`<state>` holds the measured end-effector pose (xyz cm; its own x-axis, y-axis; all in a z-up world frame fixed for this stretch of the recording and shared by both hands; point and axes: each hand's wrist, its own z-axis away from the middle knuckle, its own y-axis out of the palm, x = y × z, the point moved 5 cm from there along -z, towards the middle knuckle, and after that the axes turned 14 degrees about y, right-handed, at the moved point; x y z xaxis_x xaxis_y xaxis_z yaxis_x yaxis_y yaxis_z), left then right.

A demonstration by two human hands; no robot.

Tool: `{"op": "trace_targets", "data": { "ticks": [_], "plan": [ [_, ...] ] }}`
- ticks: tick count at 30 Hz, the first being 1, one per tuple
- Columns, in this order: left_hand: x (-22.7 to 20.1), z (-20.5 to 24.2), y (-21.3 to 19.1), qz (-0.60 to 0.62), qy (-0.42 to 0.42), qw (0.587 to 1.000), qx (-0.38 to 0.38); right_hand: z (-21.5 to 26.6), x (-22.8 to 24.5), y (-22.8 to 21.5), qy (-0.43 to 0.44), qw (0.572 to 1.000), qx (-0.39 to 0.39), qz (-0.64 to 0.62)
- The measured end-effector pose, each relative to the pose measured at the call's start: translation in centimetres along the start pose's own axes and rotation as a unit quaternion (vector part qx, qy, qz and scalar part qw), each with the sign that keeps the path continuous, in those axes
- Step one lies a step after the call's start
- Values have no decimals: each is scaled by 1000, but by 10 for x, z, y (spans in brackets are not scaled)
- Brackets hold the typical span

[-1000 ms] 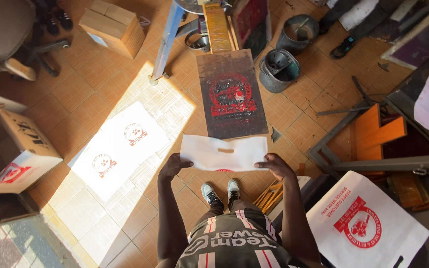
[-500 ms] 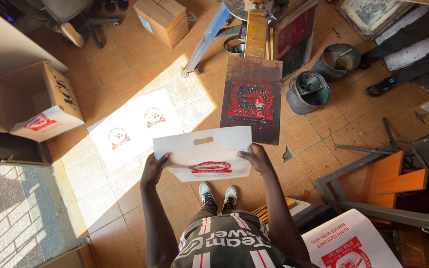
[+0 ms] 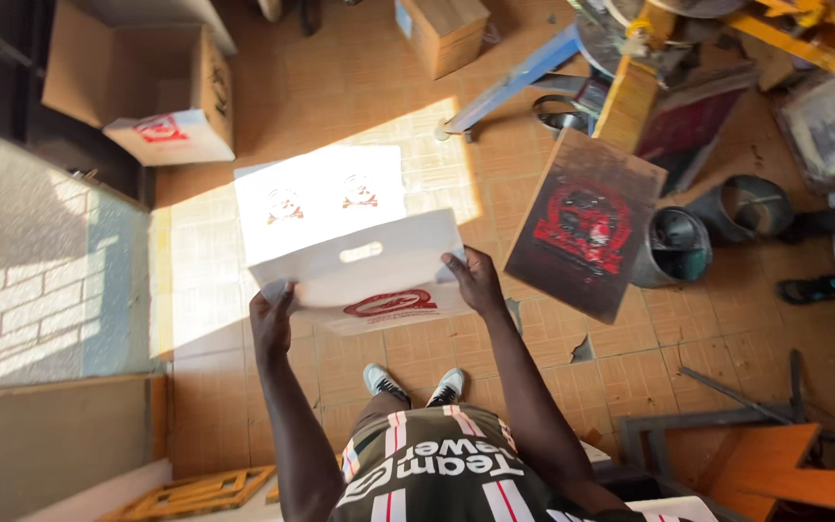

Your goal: The person repeatedly places white plastic bags under a manual press to stamp a red logo, then hands each printed bag to another person. The process is repeated continuously throughout the clip.

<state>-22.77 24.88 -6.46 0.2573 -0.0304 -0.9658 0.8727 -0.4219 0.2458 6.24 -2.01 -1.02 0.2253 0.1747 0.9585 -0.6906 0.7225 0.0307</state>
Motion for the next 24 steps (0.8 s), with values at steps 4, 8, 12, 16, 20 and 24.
{"op": "trace_targets", "data": {
  "ticks": [4, 8, 12, 16, 20, 24],
  "plan": [
    [-19, -18, -36, -18, 10, 998, -54, -31, 0, 51, -42, 999, 11, 30],
    [-21, -19, -87, -20, 8, 995, -95, -43, -15, 96, -29, 998, 27, 48],
    [-21, -22, -129, -23, 20, 990, -139, -70, -33, 132, -22, 997, 55, 56],
    [-28, -19, -151, -48, 20, 981, -184, -93, -31, 164, -5, 994, 92, 60],
    [-35, -2, -167, -92, 44, 966, -236, -119, -46, 189, -6, 986, 138, 97],
    [-56, 11, -168, -130, 61, 948, -284, -136, -50, 212, -3, 975, 182, 125]
  ]
}}
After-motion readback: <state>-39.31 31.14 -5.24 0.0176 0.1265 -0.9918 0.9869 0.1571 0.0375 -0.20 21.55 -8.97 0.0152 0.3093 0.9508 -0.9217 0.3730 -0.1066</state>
